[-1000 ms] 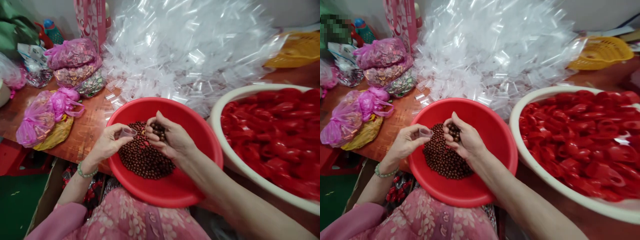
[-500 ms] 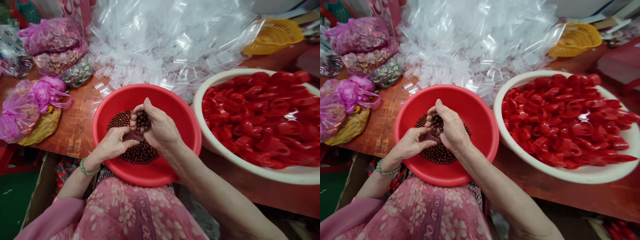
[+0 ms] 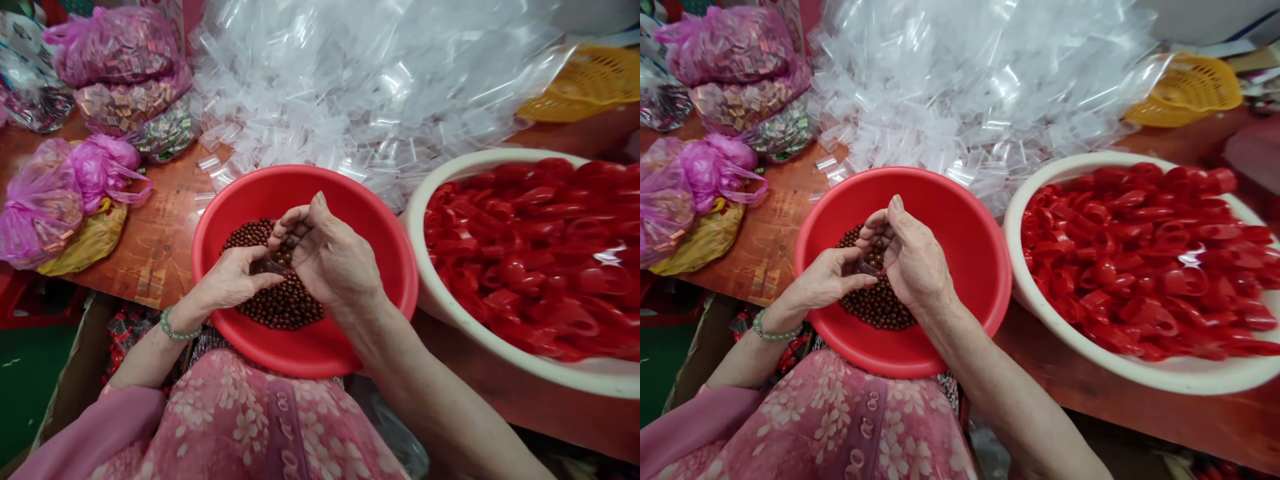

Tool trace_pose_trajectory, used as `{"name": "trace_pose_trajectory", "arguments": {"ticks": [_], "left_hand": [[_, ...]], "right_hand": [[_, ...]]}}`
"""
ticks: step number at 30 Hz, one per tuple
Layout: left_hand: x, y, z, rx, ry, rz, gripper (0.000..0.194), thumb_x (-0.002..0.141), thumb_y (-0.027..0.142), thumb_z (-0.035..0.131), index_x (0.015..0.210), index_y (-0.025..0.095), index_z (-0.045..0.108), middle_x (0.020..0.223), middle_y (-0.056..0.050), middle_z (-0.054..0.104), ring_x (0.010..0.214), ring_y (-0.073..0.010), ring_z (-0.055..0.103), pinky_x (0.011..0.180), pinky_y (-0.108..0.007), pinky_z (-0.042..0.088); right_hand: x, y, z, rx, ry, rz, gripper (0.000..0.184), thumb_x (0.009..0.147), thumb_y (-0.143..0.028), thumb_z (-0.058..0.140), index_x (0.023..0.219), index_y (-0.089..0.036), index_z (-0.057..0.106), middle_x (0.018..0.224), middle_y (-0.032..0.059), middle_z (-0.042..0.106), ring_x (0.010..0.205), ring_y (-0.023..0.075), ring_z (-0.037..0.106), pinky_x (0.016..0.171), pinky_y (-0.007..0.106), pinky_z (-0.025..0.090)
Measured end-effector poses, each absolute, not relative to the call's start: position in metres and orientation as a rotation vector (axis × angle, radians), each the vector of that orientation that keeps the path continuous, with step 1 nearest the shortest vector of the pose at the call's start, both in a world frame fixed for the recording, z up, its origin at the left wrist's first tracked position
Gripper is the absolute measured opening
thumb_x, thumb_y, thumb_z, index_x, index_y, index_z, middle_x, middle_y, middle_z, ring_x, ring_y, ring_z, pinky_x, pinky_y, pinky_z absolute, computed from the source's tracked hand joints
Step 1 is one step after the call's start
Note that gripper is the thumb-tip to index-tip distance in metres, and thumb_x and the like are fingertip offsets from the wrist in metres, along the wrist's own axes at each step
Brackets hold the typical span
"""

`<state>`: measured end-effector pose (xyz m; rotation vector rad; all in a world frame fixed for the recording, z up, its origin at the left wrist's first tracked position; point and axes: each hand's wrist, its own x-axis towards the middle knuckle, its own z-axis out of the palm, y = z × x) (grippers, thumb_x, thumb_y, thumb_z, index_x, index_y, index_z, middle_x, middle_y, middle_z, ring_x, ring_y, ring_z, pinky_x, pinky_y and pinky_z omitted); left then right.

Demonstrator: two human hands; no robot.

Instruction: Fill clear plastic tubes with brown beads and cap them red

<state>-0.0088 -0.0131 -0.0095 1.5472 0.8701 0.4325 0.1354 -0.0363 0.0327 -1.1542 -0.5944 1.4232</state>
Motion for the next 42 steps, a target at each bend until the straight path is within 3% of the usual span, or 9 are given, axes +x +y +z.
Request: {"name": "trace_pose_trajectory", "arguments": {"ticks": [4, 11, 19, 23, 27, 32, 37, 42], "left_hand": [[-0.008, -0.013, -0.008, 1.518, 0.837, 0.437, 0.021, 0.078, 0.024, 0.069, 0.096, 0.015, 0.070, 0.087, -0.001, 0.067, 0.082, -0.0160, 0.059, 0.081, -0.030, 0.047], [-0.009, -0.013, 0.000, 1.280, 0.720, 0.551, 0.016, 0.074, 0.017, 0.072, 0.088, 0.014, 0.067, 0.084, -0.002, 0.067, 0.079, -0.0118, 0.061, 0.079, -0.026, 0.048], [-0.012, -0.010, 0.006, 1.364, 0.598, 0.529, 0.016, 0.077, 0.016, 0.073, 0.092, 0.015, 0.070, 0.095, -0.006, 0.071, 0.093, -0.0160, 0.065, 0.090, -0.030, 0.051], [-0.010, -0.012, 0.006, 1.340, 0.612, 0.545, 0.017, 0.077, 0.016, 0.073, 0.093, 0.015, 0.070, 0.098, -0.006, 0.072, 0.095, -0.0167, 0.066, 0.091, -0.031, 0.052], [-0.010, -0.010, 0.007, 1.347, 0.591, 0.587, 0.015, 0.079, 0.016, 0.072, 0.093, 0.015, 0.071, 0.098, -0.006, 0.073, 0.095, -0.0164, 0.067, 0.090, -0.029, 0.053], [-0.010, -0.009, 0.009, 1.348, 0.578, 0.619, 0.014, 0.078, 0.013, 0.071, 0.092, 0.015, 0.071, 0.095, -0.005, 0.073, 0.092, -0.0140, 0.068, 0.088, -0.026, 0.053], [-0.007, -0.012, 0.009, 1.402, 0.611, 0.644, 0.011, 0.079, 0.015, 0.071, 0.089, 0.015, 0.071, 0.091, -0.005, 0.074, 0.088, -0.0141, 0.069, 0.086, -0.027, 0.054], [-0.006, -0.013, 0.009, 1.309, 0.655, 0.627, 0.012, 0.076, 0.014, 0.072, 0.088, 0.016, 0.070, 0.088, -0.003, 0.073, 0.084, -0.0131, 0.069, 0.085, -0.027, 0.055]], "right_hand": [[0.140, -0.039, 0.031, -1.101, -0.561, 1.426, 0.046, 0.080, -0.067, 0.062, 0.072, -0.022, 0.059, 0.070, 0.0004, 0.057, 0.071, 0.0132, 0.060, 0.069, 0.028, 0.052], [0.153, -0.042, 0.025, -1.190, -0.639, 1.312, 0.044, 0.082, -0.064, 0.061, 0.069, -0.022, 0.060, 0.069, 0.0006, 0.057, 0.067, 0.0122, 0.058, 0.070, 0.028, 0.051], [0.169, -0.051, 0.013, -1.248, -0.801, 1.253, 0.041, 0.080, -0.060, 0.066, 0.066, -0.023, 0.062, 0.072, 0.0015, 0.059, 0.070, 0.0136, 0.055, 0.073, 0.029, 0.047], [0.184, -0.057, 0.005, -1.442, -1.059, 1.148, 0.038, 0.086, -0.058, 0.060, 0.072, -0.023, 0.061, 0.074, 0.0014, 0.061, 0.073, 0.0157, 0.055, 0.075, 0.030, 0.045], [0.202, -0.057, -0.002, -1.939, -1.782, 0.985, 0.029, 0.096, -0.045, 0.046, 0.090, -0.021, 0.062, 0.086, 0.0055, 0.067, 0.078, 0.0202, 0.059, 0.073, 0.033, 0.041], [0.207, -0.057, -0.011, -2.243, -2.598, 0.821, 0.029, 0.098, -0.034, 0.043, 0.108, -0.013, 0.060, 0.113, 0.0182, 0.066, 0.106, 0.0341, 0.062, 0.083, 0.042, 0.043], [0.199, -0.063, -0.017, -2.194, -2.705, 1.022, 0.024, 0.091, -0.020, 0.054, 0.112, -0.013, 0.061, 0.114, 0.0169, 0.068, 0.101, 0.0271, 0.067, 0.080, 0.033, 0.047], [0.193, -0.068, -0.022, -2.114, -2.685, 1.131, 0.030, 0.086, -0.002, 0.044, 0.101, -0.014, 0.067, 0.106, 0.0151, 0.072, 0.094, 0.0223, 0.070, 0.076, 0.029, 0.048]]}}
